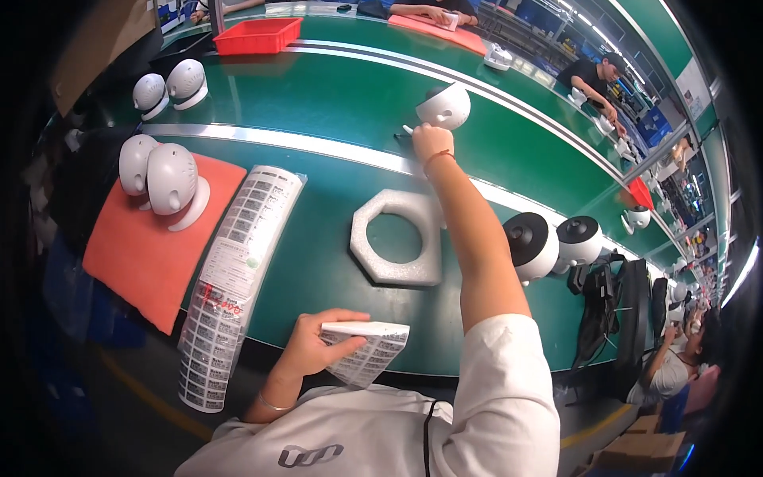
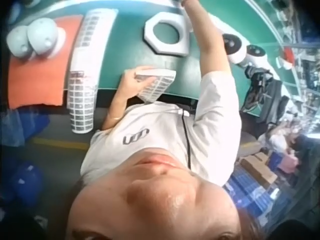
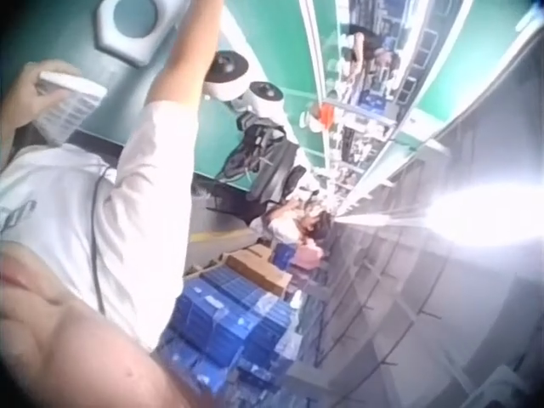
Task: The worker is applying small regulatory and identification labels to the bottom of white spherical camera housings using tweezers.
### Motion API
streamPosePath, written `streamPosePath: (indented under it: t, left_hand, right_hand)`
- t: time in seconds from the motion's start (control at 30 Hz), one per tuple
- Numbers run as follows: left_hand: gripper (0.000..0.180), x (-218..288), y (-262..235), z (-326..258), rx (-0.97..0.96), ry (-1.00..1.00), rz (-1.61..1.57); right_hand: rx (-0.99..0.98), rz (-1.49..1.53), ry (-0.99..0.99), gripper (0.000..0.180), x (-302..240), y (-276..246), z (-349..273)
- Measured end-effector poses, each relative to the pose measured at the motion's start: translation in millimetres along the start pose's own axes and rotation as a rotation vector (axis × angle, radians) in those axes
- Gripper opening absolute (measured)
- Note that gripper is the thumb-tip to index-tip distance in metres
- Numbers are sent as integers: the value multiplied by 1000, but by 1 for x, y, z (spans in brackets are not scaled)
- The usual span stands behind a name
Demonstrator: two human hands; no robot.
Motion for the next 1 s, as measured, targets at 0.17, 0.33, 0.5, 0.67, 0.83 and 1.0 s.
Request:
streamPosePath:
  t: [0.17, 0.33, 0.5, 0.67, 0.83, 1.0]
  left_hand:
    - [43, -8, -2, -1, 90, -86, -102]
    - [21, -1, -3, 6, 129, 98, -67]
    - [15, 20, 1, 24, 159, 172, 347]
    - [15, 27, 24, 53, 68, 175, 576]
    - [17, 17, 53, 64, -57, 106, 491]
    - [18, 15, 83, 72, -59, 163, 550]
  right_hand:
    - [-291, 422, 298, 29, 12, -44, -42]
    - [70, 994, -117, 16, 17, -162, -195]
    - [-41, 777, 86, 35, 57, -156, -306]
    - [-233, 302, 101, 49, 88, -102, -338]
    - [-228, 279, 92, 43, 108, -78, -332]
    - [196, 294, -21, 25, 125, -121, -307]
Point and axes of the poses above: each hand's wrist, its own z-axis towards the middle knuckle, its own y-axis out of the palm, x = y × z, the point moved 6 cm from there along z, towards the middle knuckle, and after that the axes turned 3 degrees about -z, right-handed, at the moved point
